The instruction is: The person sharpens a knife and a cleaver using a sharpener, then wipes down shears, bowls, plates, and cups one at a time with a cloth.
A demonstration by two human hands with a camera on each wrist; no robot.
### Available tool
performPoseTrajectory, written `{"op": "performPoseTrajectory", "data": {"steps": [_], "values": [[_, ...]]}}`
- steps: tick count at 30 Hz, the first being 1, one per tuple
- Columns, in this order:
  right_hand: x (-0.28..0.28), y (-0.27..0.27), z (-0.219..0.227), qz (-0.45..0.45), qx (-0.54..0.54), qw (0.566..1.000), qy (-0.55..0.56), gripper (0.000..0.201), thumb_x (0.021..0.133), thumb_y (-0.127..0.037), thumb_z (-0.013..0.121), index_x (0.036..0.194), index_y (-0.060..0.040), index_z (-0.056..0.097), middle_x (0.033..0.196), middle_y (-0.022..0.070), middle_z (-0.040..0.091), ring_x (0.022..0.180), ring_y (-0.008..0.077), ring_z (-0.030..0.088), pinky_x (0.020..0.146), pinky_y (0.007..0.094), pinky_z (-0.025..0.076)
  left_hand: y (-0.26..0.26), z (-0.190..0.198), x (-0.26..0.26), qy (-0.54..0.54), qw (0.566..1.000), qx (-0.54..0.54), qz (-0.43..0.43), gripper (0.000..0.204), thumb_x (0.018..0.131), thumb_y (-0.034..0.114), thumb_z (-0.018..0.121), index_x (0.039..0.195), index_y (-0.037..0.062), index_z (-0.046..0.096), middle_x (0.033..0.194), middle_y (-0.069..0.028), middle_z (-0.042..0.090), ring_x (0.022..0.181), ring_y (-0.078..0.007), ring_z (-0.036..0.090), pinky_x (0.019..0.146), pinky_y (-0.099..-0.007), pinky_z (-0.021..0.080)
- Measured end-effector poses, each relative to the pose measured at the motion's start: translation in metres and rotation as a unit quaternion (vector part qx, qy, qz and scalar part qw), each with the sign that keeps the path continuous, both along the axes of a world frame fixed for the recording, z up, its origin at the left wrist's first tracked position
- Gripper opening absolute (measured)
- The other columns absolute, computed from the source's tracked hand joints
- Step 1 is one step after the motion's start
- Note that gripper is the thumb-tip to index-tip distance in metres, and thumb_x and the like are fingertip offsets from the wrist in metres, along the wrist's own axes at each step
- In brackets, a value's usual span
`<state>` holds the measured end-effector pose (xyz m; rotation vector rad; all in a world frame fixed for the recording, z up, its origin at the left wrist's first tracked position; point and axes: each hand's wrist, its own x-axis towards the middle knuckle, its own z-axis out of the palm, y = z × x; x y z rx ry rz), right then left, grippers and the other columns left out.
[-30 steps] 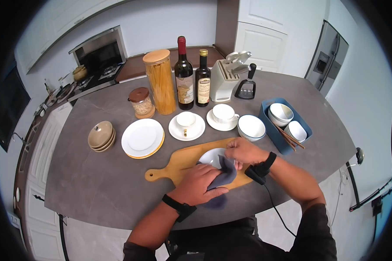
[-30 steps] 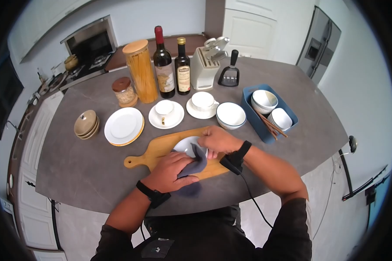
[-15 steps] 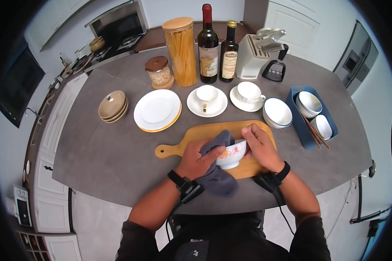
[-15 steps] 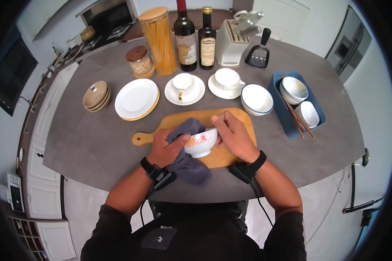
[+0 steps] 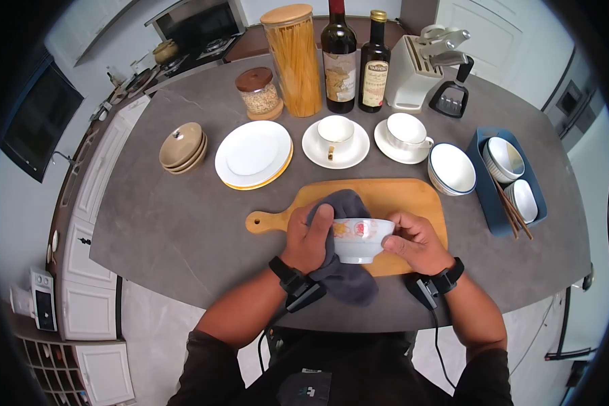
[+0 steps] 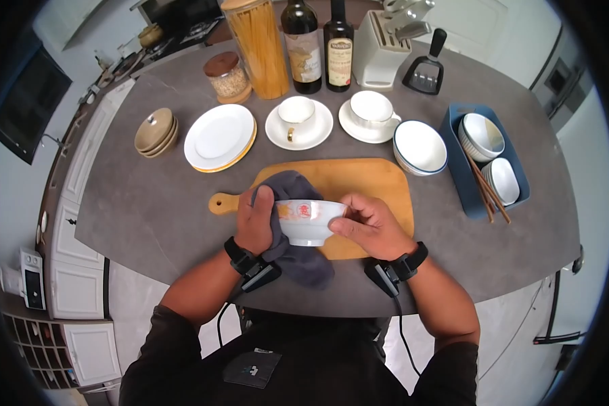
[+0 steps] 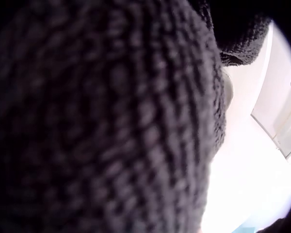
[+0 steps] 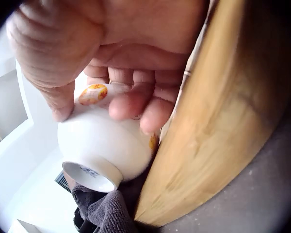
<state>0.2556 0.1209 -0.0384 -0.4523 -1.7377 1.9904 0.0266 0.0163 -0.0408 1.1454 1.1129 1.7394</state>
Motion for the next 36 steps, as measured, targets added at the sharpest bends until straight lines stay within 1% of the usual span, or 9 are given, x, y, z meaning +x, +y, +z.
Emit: {"op": "performPoseTrajectory", "data": {"steps": [7, 9, 10, 14, 20, 25, 28, 31, 36], "values": [[-0.013, -0.029, 0.031, -0.07, 0.167, 0.982, -0.062, 0.024, 0.092, -0.016, 0.084, 0.099, -0.0023, 0.066, 0.084, 0.0023, 0.065, 0.07, 0.0096, 0.06, 0.061, 0.0267, 0.047, -0.008, 0.023, 0.004, 0.33, 0.933, 0.107, 0.095, 0.041, 0.096, 0.041, 0.074, 0.09, 0.001, 0.068, 0.071, -0.0124, 0.061, 0.062, -0.0298, 0.061, 0.058, -0.0391, 0.047], [-0.021, -0.037, 0.035, -0.149, 0.457, 0.876, -0.048, 0.031, 0.083, -0.019, 0.088, 0.098, -0.0026, 0.068, 0.081, 0.0107, 0.064, 0.068, 0.0241, 0.064, 0.061, 0.034, 0.049, -0.005, 0.032, 0.01, 0.387, 0.905, 0.142, 0.111, 0.038, 0.094, 0.039, 0.075, 0.087, 0.0027, 0.067, 0.069, -0.0122, 0.059, 0.061, -0.0324, 0.06, 0.058, -0.0405, 0.047], [-0.026, -0.044, 0.036, -0.174, 0.45, 0.874, -0.057, 0.037, 0.075, -0.023, 0.091, 0.097, -0.0032, 0.069, 0.08, 0.0142, 0.062, 0.07, 0.0344, 0.063, 0.062, 0.04, 0.05, -0.006, 0.035, 0.013, 0.44, 0.871, 0.177, 0.125, 0.035, 0.092, 0.037, 0.077, 0.083, 0.0043, 0.066, 0.067, -0.0121, 0.058, 0.06, -0.035, 0.058, 0.057, -0.042, 0.046], [-0.029, -0.046, 0.036, -0.18, 0.48, 0.857, -0.053, 0.036, 0.074, -0.022, 0.092, 0.093, -0.0032, 0.069, 0.08, 0.0132, 0.063, 0.07, 0.0333, 0.064, 0.062, 0.0401, 0.05, -0.01, 0.035, 0.014, 0.448, 0.869, 0.163, 0.129, 0.031, 0.093, 0.032, 0.074, 0.082, 0.004, 0.066, 0.07, -0.0142, 0.059, 0.059, -0.0355, 0.057, 0.055, -0.0429, 0.044], [-0.028, -0.039, 0.028, -0.184, 0.422, 0.887, -0.036, 0.034, 0.077, -0.021, 0.093, 0.089, -0.0031, 0.066, 0.079, 0.0118, 0.063, 0.066, 0.0298, 0.063, 0.059, 0.0374, 0.049, -0.007, 0.031, 0.01, 0.346, 0.921, 0.133, 0.121, 0.033, 0.096, 0.032, 0.073, 0.08, 0.0037, 0.066, 0.065, -0.0125, 0.06, 0.055, -0.0331, 0.057, 0.052, -0.0402, 0.043], [-0.019, -0.036, 0.017, -0.132, 0.14, 0.981, -0.032, 0.028, 0.093, -0.019, 0.084, 0.092, -0.005, 0.061, 0.077, -0.0027, 0.058, 0.064, 0.0044, 0.05, 0.055, 0.0253, 0.039, -0.002, 0.012, 0.0, 0.151, 0.986, 0.048, 0.059, 0.043, 0.108, 0.037, 0.059, 0.088, 0.0004, 0.067, 0.075, -0.0087, 0.068, 0.065, -0.0146, 0.058, 0.061, -0.0327, 0.047], [-0.015, -0.028, 0.011, -0.105, 0.078, 0.991, -0.023, 0.025, 0.1, -0.021, 0.076, 0.093, -0.006, 0.058, 0.078, -0.0061, 0.053, 0.069, 0.0001, 0.043, 0.057, 0.0224, 0.034, 0.002, 0.008, 0.005, -0.021, 0.999, 0.032, 0.022, 0.049, 0.112, 0.041, 0.051, 0.102, -0.0022, 0.071, 0.093, -0.006, 0.075, 0.081, -0.0115, 0.065, 0.075, -0.0291, 0.052], [-0.016, -0.018, -0.002, -0.089, 0.043, 0.995, 0.003, 0.03, 0.106, -0.03, 0.067, 0.092, -0.0055, 0.057, 0.079, -0.0049, 0.052, 0.072, 0.0027, 0.042, 0.063, 0.0227, 0.035, 0.005, 0.013, -0.005, -0.051, 0.997, -0.065, 0.003, 0.062, 0.113, 0.049, 0.041, 0.12, -0.004, 0.071, 0.108, -0.0101, 0.076, 0.097, -0.0168, 0.073, 0.089, -0.0324, 0.057], [-0.008, -0.013, -0.011, -0.071, -0.06, 0.995, 0.04, 0.035, 0.11, -0.036, 0.056, 0.108, -0.0019, 0.062, 0.087, -0.0009, 0.057, 0.079, 0.0069, 0.049, 0.075, 0.023, 0.04, 0.012, 0.0, -0.014, -0.256, 0.962, -0.089, -0.045, 0.058, 0.112, 0.049, 0.044, 0.121, -0.0021, 0.069, 0.109, -0.0121, 0.076, 0.095, -0.0191, 0.075, 0.087, -0.032, 0.06]]}}
